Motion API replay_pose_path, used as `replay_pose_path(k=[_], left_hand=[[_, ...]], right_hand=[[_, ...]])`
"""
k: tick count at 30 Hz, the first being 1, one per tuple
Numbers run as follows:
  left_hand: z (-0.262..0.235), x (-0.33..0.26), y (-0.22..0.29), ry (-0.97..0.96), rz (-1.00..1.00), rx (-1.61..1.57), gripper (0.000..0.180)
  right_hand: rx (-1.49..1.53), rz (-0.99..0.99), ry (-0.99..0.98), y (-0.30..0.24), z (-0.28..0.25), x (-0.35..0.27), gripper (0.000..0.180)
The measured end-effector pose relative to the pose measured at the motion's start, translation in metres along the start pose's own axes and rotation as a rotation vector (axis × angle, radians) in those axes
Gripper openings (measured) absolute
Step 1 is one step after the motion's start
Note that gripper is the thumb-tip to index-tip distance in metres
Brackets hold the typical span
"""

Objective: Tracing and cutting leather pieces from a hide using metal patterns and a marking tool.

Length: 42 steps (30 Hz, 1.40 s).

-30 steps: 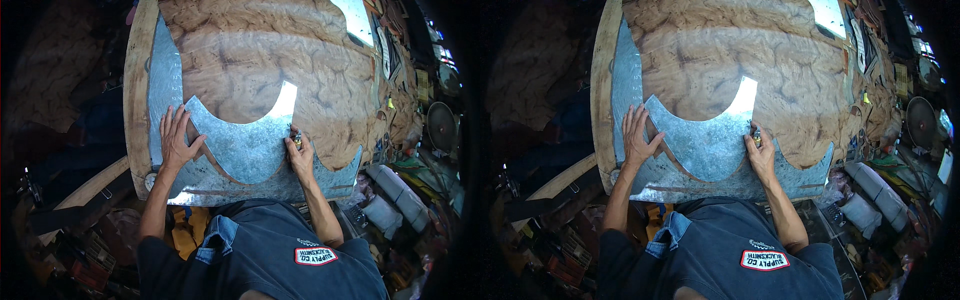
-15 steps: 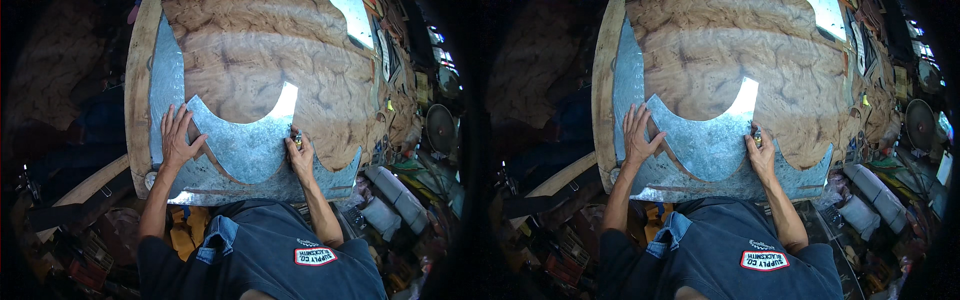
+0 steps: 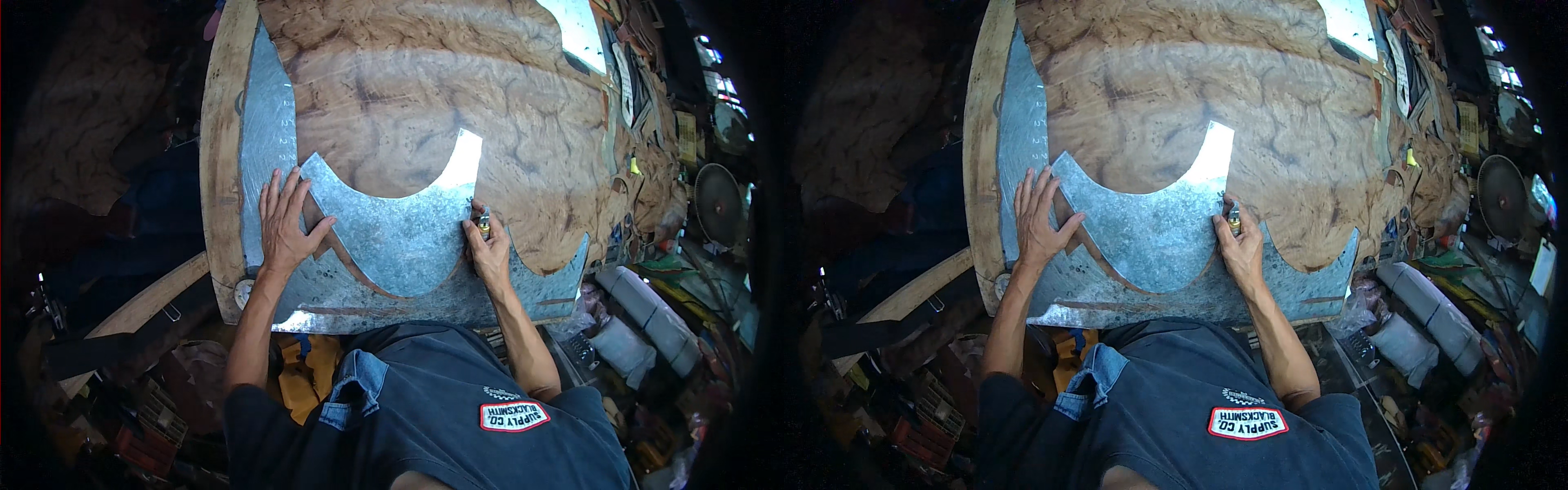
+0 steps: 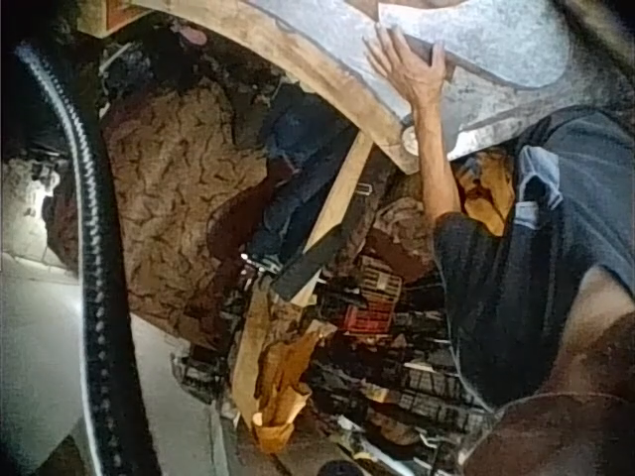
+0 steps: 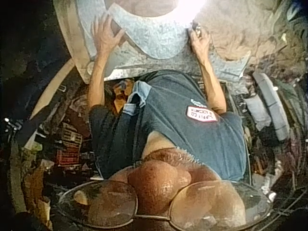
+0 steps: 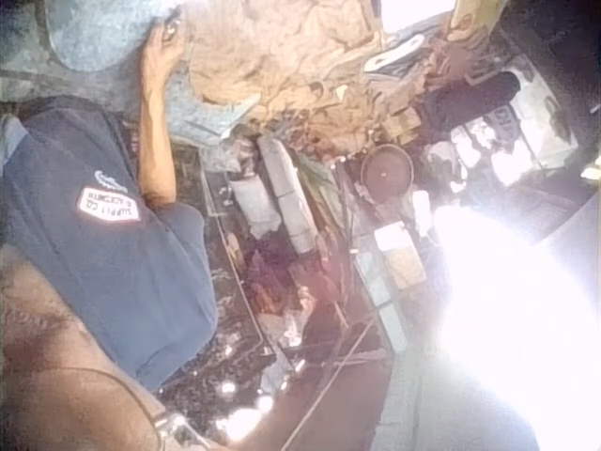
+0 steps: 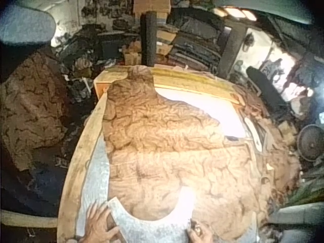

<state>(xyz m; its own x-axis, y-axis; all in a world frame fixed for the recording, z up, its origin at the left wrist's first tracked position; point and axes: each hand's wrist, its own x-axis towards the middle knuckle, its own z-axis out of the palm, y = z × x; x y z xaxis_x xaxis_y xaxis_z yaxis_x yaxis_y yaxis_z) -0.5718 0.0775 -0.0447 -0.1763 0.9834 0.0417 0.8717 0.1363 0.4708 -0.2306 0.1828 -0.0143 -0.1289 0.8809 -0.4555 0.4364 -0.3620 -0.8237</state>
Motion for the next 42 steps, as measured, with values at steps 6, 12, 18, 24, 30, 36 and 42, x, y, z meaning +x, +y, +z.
replay_pose_path(k=[6,12,18,24,30,36,42], left_hand=[[-0.007,-0.003,0.0,0.005,-0.014,0.022,0.071],[-0.008,-0.007,0.015,0.017,0.005,0.058,0.07],[-0.006,-0.023,0.028,0.035,0.018,0.03,0.074],[-0.009,-0.04,0.04,0.067,0.044,0.046,0.077],[-0.001,-0.049,0.038,0.095,0.04,0.079,0.069],[0.021,-0.046,0.055,0.084,0.07,0.26,0.056],[0.066,-0.014,0.131,-0.089,0.109,0.313,0.069]], right_hand=[[0.105,0.042,-0.042,-0.015,0.002,0.0,0.039],[0.216,0.051,-0.065,-0.017,-0.014,-0.02,0.046],[0.269,0.046,-0.105,-0.008,-0.027,-0.057,0.062],[0.464,0.044,0.02,0.012,-0.082,-0.091,0.059],[0.732,-0.042,0.287,0.045,-0.164,-0.119,0.064],[1.004,-0.144,0.569,0.116,-0.237,-0.142,0.059],[1.147,-0.191,0.618,0.15,-0.268,-0.162,0.06]])
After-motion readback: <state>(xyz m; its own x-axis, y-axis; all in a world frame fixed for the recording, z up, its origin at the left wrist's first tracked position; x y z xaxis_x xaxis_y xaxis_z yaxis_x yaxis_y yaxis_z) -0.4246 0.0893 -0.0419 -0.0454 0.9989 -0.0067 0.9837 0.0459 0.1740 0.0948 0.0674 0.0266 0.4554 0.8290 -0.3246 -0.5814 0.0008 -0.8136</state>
